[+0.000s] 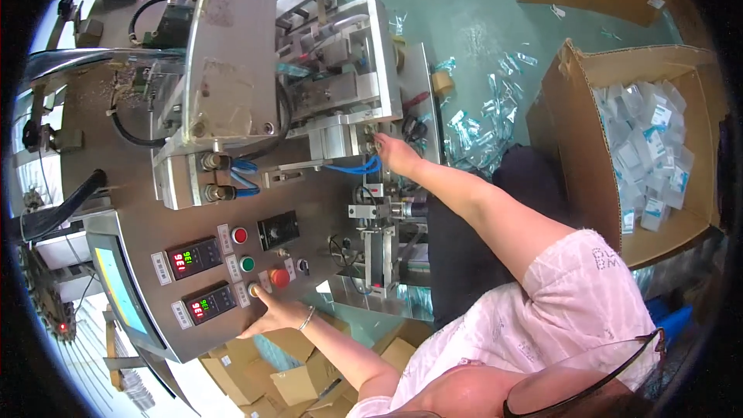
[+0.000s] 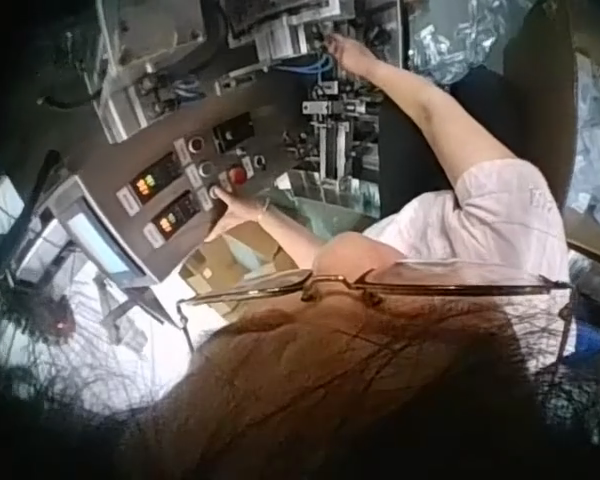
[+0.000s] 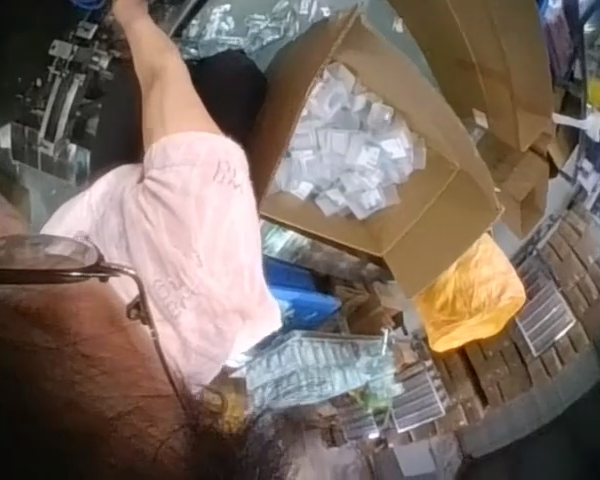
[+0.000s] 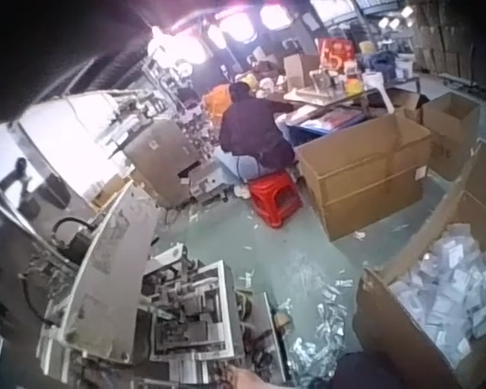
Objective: Operates a packaging machine to bag small items and places them into cardboard boxes.
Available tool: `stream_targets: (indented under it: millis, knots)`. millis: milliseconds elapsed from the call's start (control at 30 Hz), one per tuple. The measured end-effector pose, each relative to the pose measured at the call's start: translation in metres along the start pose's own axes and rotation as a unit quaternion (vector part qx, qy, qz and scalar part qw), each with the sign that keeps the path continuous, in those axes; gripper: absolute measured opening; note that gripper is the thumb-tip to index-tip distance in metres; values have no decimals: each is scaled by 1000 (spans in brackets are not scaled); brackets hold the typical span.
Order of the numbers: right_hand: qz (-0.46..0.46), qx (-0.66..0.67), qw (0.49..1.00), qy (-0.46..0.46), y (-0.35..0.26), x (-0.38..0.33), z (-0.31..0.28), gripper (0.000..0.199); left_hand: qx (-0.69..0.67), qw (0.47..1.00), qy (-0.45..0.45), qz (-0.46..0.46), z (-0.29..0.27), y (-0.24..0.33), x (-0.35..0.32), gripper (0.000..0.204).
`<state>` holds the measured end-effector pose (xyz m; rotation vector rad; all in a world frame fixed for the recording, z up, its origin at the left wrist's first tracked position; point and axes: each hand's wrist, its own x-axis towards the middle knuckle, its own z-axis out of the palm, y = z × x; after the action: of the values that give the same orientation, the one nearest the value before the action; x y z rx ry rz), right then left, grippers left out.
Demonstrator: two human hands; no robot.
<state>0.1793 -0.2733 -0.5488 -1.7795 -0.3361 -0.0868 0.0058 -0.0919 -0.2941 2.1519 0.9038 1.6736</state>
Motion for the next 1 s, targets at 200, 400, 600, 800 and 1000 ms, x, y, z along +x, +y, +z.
stream_targets:
  millis: [200, 400, 600, 800, 1000]
  knots:
    - [73, -8, 996, -46, -21, 9, 10, 25, 35, 999, 18, 24, -6, -30, 10, 108]
    - [109, 362, 925, 29, 110, 34, 104, 21, -45, 999, 17, 25, 8, -11, 2, 107]
    - [74, 325, 942, -36, 95, 30, 119, 25, -44, 998, 16, 44, 1, -16, 6, 106]
    - [34, 272, 957, -92, 79, 23, 105, 31, 28, 997, 29, 62, -3, -30, 10, 105]
    - [4, 216, 966, -143, 64, 24, 94, 39, 43, 997, 39, 55, -2, -23, 8, 106]
